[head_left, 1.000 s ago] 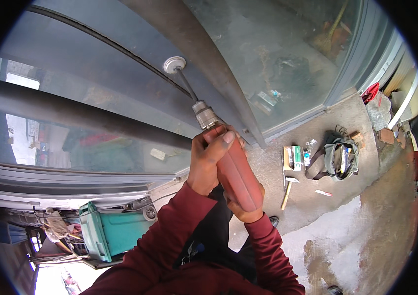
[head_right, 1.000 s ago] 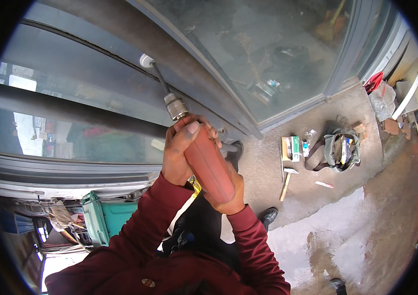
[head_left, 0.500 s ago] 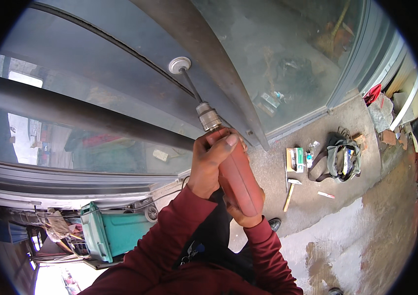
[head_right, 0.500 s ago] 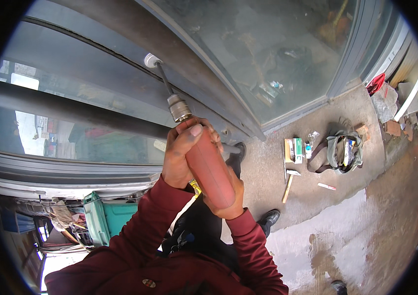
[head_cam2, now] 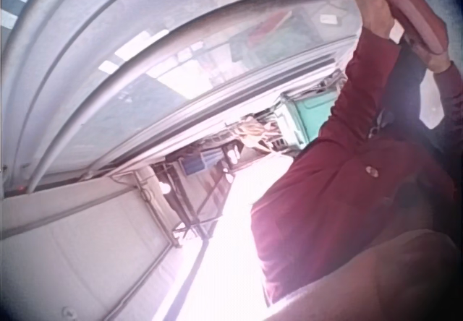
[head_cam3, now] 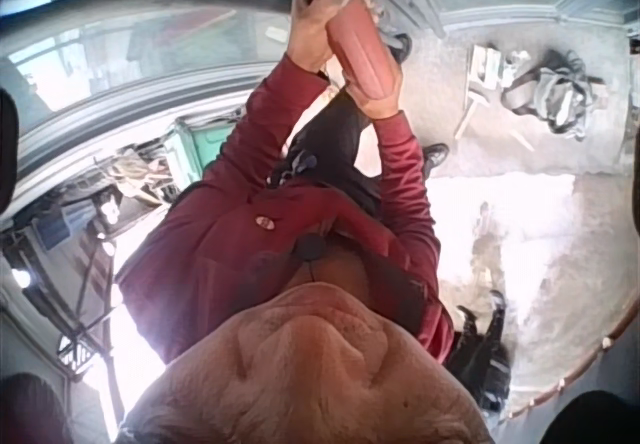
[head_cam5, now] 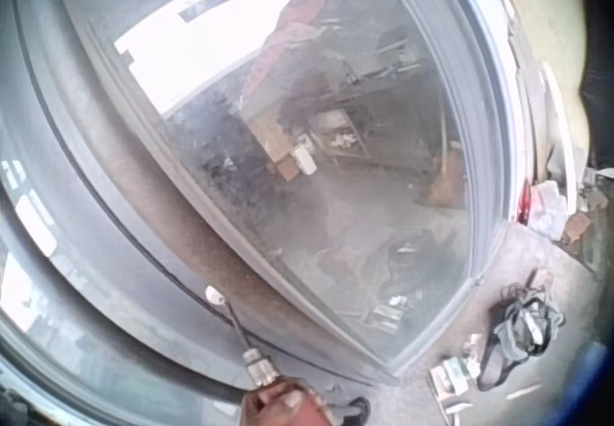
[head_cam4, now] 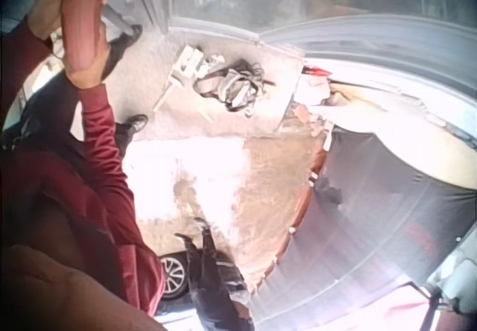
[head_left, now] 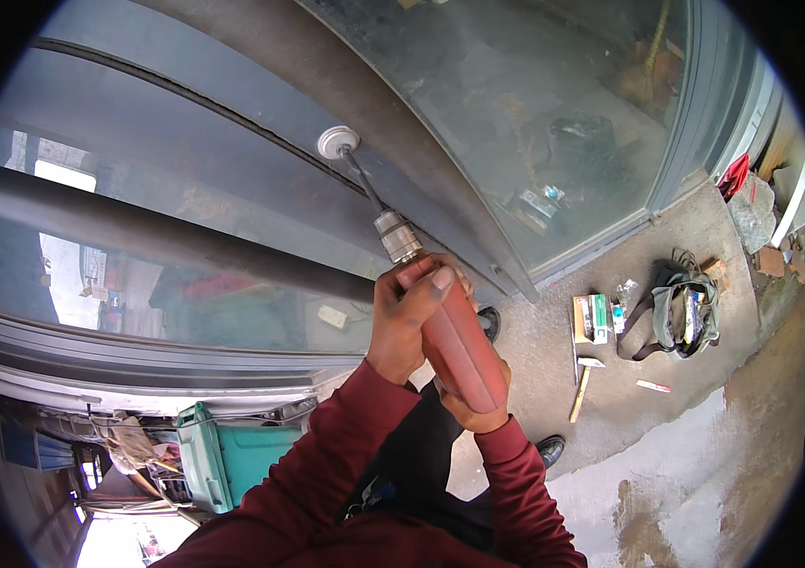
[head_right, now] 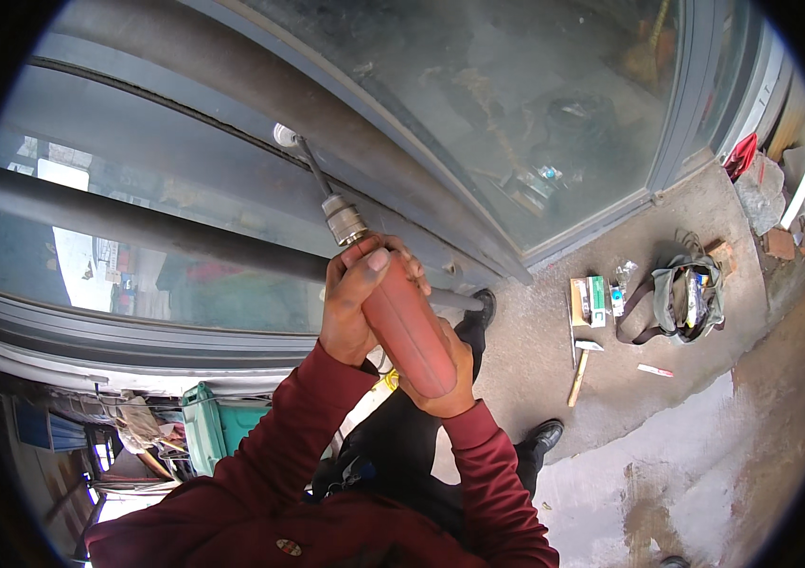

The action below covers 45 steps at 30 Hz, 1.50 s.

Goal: The person uses a corded power drill to drill a hole into a metal door frame. After drilling, the person retrieves a key and inserts it into the lock cylinder on the door.

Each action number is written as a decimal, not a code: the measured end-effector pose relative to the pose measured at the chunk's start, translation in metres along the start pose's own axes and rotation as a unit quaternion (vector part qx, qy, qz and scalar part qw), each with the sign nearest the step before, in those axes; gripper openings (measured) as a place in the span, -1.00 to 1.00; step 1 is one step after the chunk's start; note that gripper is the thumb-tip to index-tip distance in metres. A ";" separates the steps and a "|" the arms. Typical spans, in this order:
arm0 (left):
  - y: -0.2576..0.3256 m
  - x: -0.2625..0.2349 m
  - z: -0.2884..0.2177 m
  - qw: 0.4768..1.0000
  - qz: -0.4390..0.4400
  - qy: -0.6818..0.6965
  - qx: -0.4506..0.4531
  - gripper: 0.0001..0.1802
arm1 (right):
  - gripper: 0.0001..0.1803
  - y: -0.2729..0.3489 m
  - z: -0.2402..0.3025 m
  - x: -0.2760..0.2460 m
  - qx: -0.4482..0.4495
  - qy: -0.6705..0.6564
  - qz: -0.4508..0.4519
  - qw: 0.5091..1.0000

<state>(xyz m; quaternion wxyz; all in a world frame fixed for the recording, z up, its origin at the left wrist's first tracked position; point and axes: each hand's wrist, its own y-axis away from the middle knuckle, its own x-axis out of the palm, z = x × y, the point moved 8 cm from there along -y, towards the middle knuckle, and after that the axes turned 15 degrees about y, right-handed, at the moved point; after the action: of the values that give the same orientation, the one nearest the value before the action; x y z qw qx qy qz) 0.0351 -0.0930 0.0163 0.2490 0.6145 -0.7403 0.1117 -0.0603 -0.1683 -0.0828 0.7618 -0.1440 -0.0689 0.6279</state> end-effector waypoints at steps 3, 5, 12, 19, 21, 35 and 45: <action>-0.001 0.000 0.000 1.000 0.006 -0.005 0.001 -0.63 | -0.32 -0.001 0.000 -0.001 0.005 -0.015 -0.004 1.000; 0.000 0.001 0.000 1.000 0.013 -0.009 -0.002 -0.63 | -0.32 -0.001 0.001 -0.001 0.006 -0.019 -0.004 1.000; -0.001 0.001 -0.001 1.000 0.018 -0.005 0.006 -0.65 | -0.32 -0.004 0.001 -0.002 -0.002 -0.002 -0.011 1.000; -0.005 0.000 0.003 0.999 0.033 0.020 0.032 -0.67 | -0.31 -0.008 -0.007 -0.004 0.010 -0.028 -0.005 1.000; -0.006 0.000 0.004 0.998 0.031 0.024 0.042 -0.67 | -0.31 -0.010 -0.007 -0.005 0.008 -0.018 -0.004 1.000; 0.014 0.020 -0.011 0.998 -0.028 0.026 -0.043 -0.66 | -0.32 0.010 0.036 -0.017 0.040 0.017 0.012 0.999; 0.009 0.005 -0.005 0.998 -0.043 -0.036 -0.018 -0.61 | -0.22 0.021 -0.002 0.002 0.001 0.071 0.070 0.995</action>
<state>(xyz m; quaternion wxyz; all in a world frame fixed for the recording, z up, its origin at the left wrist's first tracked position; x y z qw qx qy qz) 0.0268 -0.0934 0.0242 0.2375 0.6450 -0.7234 0.0654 -0.0792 -0.1627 -0.0912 0.7193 -0.1917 -0.0032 0.6677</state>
